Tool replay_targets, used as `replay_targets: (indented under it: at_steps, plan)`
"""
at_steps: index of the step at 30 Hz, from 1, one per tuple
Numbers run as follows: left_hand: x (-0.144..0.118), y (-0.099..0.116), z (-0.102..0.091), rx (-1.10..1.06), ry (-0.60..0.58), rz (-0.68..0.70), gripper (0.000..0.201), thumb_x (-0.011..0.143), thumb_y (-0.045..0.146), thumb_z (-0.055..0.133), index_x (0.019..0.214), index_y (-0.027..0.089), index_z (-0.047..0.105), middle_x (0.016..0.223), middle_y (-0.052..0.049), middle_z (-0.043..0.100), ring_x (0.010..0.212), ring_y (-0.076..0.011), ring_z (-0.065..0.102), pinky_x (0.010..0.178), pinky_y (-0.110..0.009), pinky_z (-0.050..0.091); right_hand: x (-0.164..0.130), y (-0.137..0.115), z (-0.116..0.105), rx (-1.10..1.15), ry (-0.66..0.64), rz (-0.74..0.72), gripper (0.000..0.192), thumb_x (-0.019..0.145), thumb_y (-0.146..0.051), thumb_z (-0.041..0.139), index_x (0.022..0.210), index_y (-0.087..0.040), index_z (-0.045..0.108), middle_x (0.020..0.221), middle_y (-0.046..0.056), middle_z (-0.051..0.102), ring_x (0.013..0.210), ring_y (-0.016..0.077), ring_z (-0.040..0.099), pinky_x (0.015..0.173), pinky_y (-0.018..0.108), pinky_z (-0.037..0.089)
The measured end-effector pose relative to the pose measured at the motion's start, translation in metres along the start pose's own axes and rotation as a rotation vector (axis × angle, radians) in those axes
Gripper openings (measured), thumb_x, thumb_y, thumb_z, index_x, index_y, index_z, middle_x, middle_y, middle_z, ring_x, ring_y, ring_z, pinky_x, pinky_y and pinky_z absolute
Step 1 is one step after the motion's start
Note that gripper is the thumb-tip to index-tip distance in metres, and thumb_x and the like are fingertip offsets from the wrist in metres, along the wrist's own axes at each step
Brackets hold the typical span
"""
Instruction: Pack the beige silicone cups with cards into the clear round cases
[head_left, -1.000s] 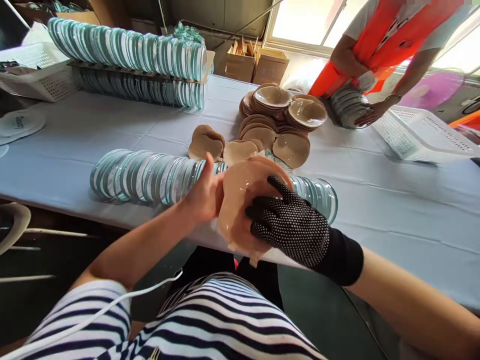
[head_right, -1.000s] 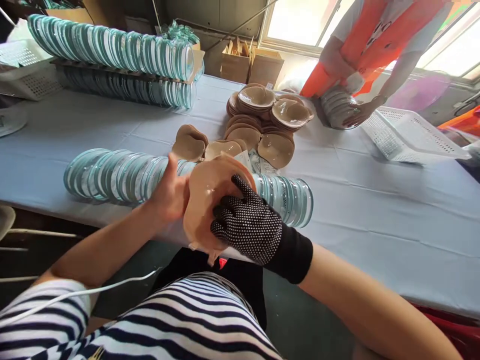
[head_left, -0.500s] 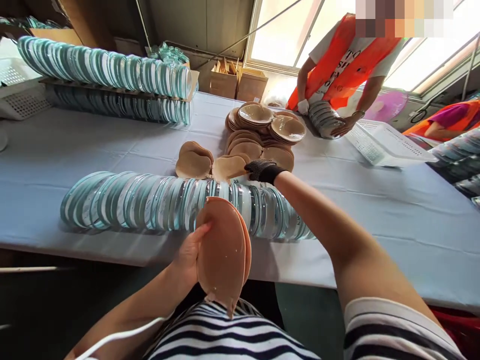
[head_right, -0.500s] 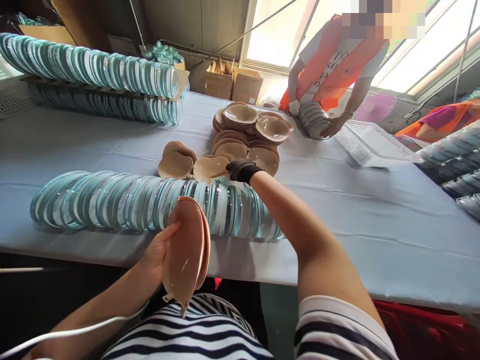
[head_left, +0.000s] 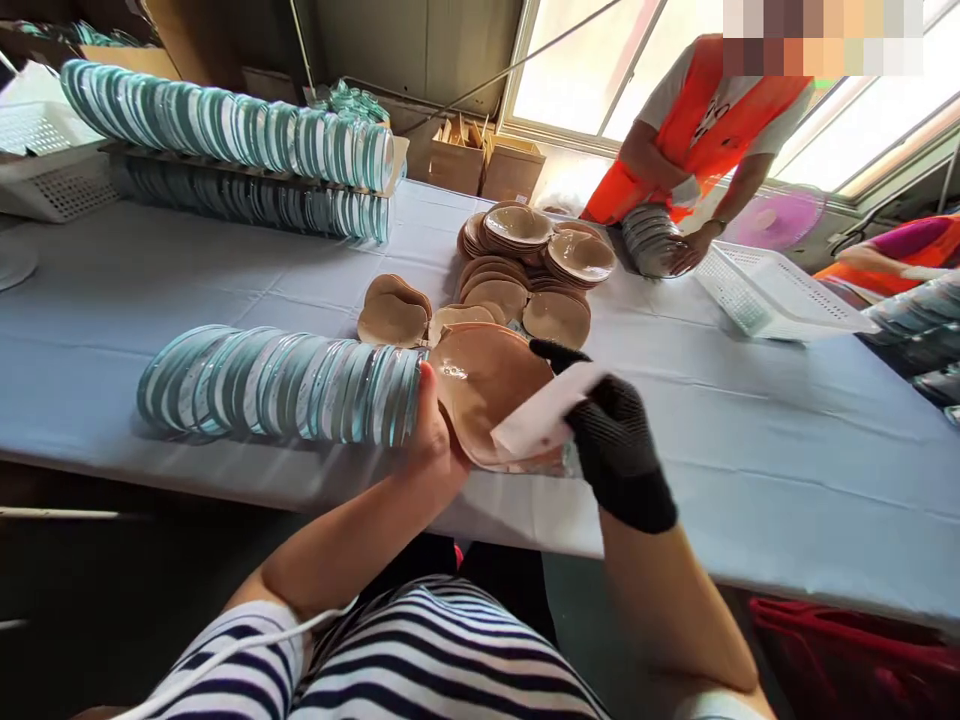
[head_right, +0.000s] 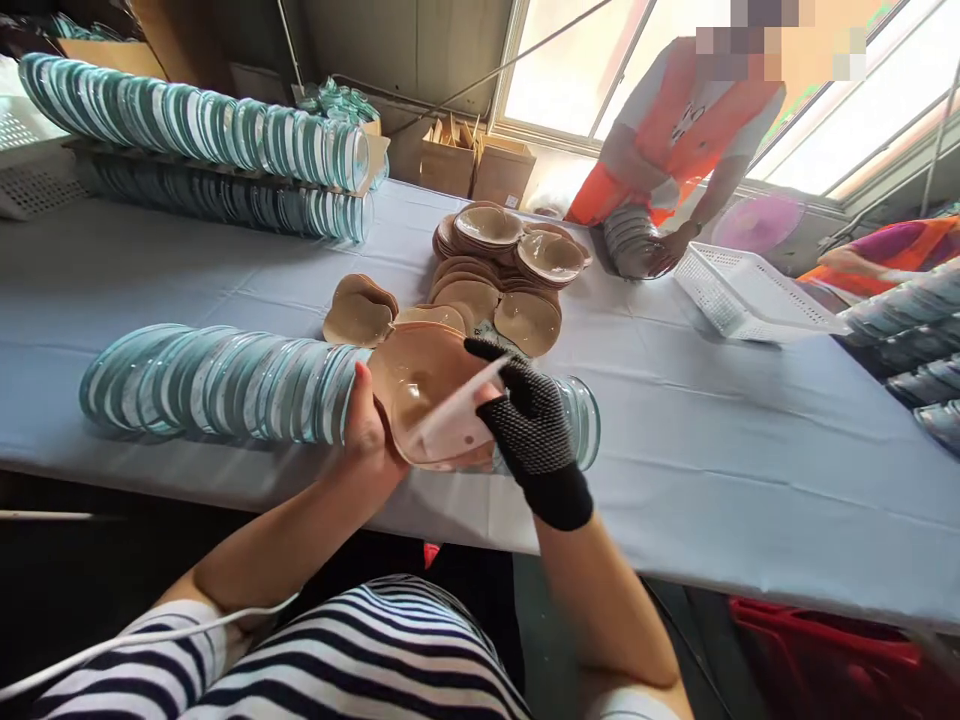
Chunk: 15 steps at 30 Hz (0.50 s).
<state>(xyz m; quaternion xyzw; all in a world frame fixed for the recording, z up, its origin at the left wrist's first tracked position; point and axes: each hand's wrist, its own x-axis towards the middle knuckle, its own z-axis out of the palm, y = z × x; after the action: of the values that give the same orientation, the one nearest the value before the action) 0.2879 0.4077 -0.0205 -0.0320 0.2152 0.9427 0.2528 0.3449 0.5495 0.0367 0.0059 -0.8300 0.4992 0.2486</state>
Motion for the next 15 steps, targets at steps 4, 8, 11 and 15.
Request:
replay_targets:
  at_steps: [4, 8, 11, 15]
  plan:
    - [-0.010, -0.020, 0.000, 0.055, -0.122, 0.083, 0.075, 0.070, 0.067, 0.077, 0.129, 0.023, 0.062, 0.126, -0.008, 0.069, 0.124, -0.0301, 0.061, 0.100, -0.038, 0.055, -0.006, 0.032, 0.014, -0.365, -0.045, -0.137, 0.019, 0.083, -0.028, 0.056, 0.086, -0.018, 0.071, 0.125, 0.013, 0.068, 0.119, 0.0297, 0.061, 0.103, 0.048, 0.049]
    - [-0.017, -0.022, 0.001, 0.175, 0.036, 0.164, 0.056, 0.070, 0.027, 0.085, 0.122, 0.026, 0.064, 0.112, -0.003, 0.075, 0.108, -0.0258, 0.070, 0.092, -0.035, 0.057, -0.013, 0.026, 0.004, -0.514, -0.049, -0.282, 0.019, 0.081, -0.034, 0.065, 0.090, -0.018, 0.068, 0.141, 0.018, 0.056, 0.132, 0.0340, 0.052, 0.109, 0.052, 0.044]
    - [-0.018, -0.018, 0.003, 0.212, 0.185, 0.155, 0.039, 0.075, 0.014, 0.074, 0.112, 0.024, 0.068, 0.103, 0.000, 0.076, 0.104, -0.0231, 0.071, 0.088, -0.033, 0.057, -0.041, 0.027, 0.003, -0.253, 0.073, -0.190, 0.063, 0.083, -0.051, 0.067, 0.136, -0.023, 0.048, 0.156, 0.017, 0.039, 0.141, 0.0303, 0.045, 0.109, 0.049, 0.046]
    - [-0.015, -0.027, 0.002, 0.231, 0.175, 0.270, 0.040, 0.083, 0.013, 0.067, 0.120, 0.028, 0.064, 0.114, 0.003, 0.074, 0.116, -0.0189, 0.065, 0.097, -0.030, 0.053, -0.080, 0.053, 0.036, -0.094, 0.082, -0.017, 0.086, 0.091, -0.057, 0.054, 0.157, -0.020, 0.014, 0.151, 0.022, 0.045, 0.133, 0.0292, 0.054, 0.101, 0.047, 0.054]
